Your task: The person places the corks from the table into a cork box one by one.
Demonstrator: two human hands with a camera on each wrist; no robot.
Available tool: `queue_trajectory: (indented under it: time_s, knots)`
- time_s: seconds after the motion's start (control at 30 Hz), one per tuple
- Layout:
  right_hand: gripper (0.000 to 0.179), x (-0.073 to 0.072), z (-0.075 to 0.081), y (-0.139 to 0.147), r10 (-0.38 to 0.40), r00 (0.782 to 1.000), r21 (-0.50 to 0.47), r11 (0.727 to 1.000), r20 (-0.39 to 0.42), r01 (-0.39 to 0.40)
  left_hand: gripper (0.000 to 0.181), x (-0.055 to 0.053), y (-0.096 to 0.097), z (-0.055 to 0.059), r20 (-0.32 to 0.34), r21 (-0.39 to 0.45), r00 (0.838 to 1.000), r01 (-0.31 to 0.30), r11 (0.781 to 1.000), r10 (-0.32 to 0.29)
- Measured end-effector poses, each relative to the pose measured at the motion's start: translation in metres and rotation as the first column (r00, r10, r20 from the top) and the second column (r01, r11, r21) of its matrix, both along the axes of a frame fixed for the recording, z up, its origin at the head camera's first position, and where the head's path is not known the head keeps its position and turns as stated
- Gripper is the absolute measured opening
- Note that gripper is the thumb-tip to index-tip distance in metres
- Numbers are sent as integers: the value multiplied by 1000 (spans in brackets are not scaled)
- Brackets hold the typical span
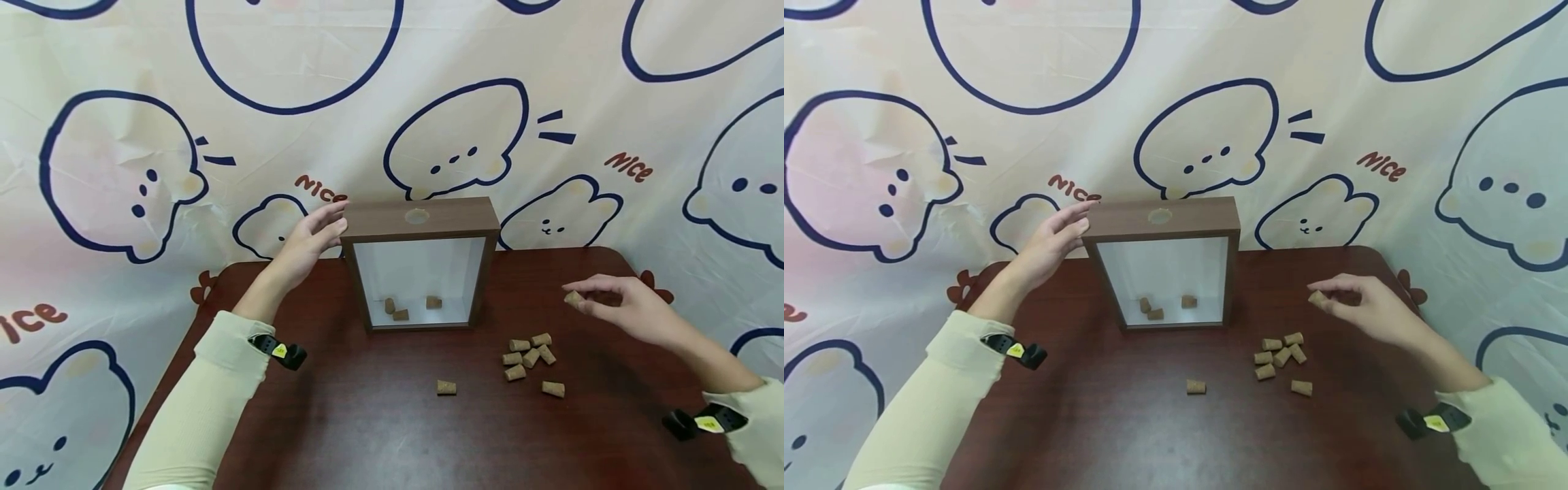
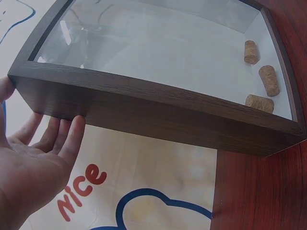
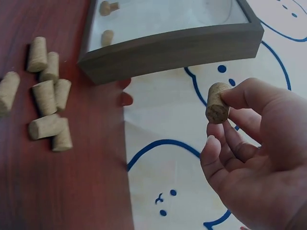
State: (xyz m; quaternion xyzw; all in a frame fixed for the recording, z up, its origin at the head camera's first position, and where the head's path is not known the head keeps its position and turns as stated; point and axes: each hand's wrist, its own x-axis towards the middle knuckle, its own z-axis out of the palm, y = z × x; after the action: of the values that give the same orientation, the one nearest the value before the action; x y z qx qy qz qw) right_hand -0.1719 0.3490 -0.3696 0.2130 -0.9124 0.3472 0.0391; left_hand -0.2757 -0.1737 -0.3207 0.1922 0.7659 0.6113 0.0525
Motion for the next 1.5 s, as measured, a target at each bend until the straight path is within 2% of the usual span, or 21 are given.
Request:
queue_trajectory:
  time_s: [0.3,0.47,0.7,0.8,0.97,1.2,1.5]
  knots:
    - [30,-14,28,-14,2,1000,-1,1000,9,-2,59,0,1,0,-1,-9,1000,0,1000,0]
    - [28,-21,54,-24,17,1000,-7,1000,-1,-17,58,0,0,0,1,-10,1000,-2,1000,2]
    - [29,-30,94,-44,-31,999,16,999,-25,32,59,1,1,1,1,-4,1000,0,1000,0]
    - [29,-36,107,-52,-33,999,17,999,-42,33,59,1,1,1,-2,-4,1000,-1,1000,0]
    - [30,-43,125,-66,-34,999,2,999,-15,34,58,1,0,0,-3,-8,1000,2,1000,-2]
    - [31,-54,142,-91,-14,1000,11,1000,-18,14,57,1,0,0,-6,-11,1000,0,1000,0]
    - [32,-67,146,-123,43,999,-36,998,-17,-44,56,1,1,0,-6,3,1000,-2,1000,2]
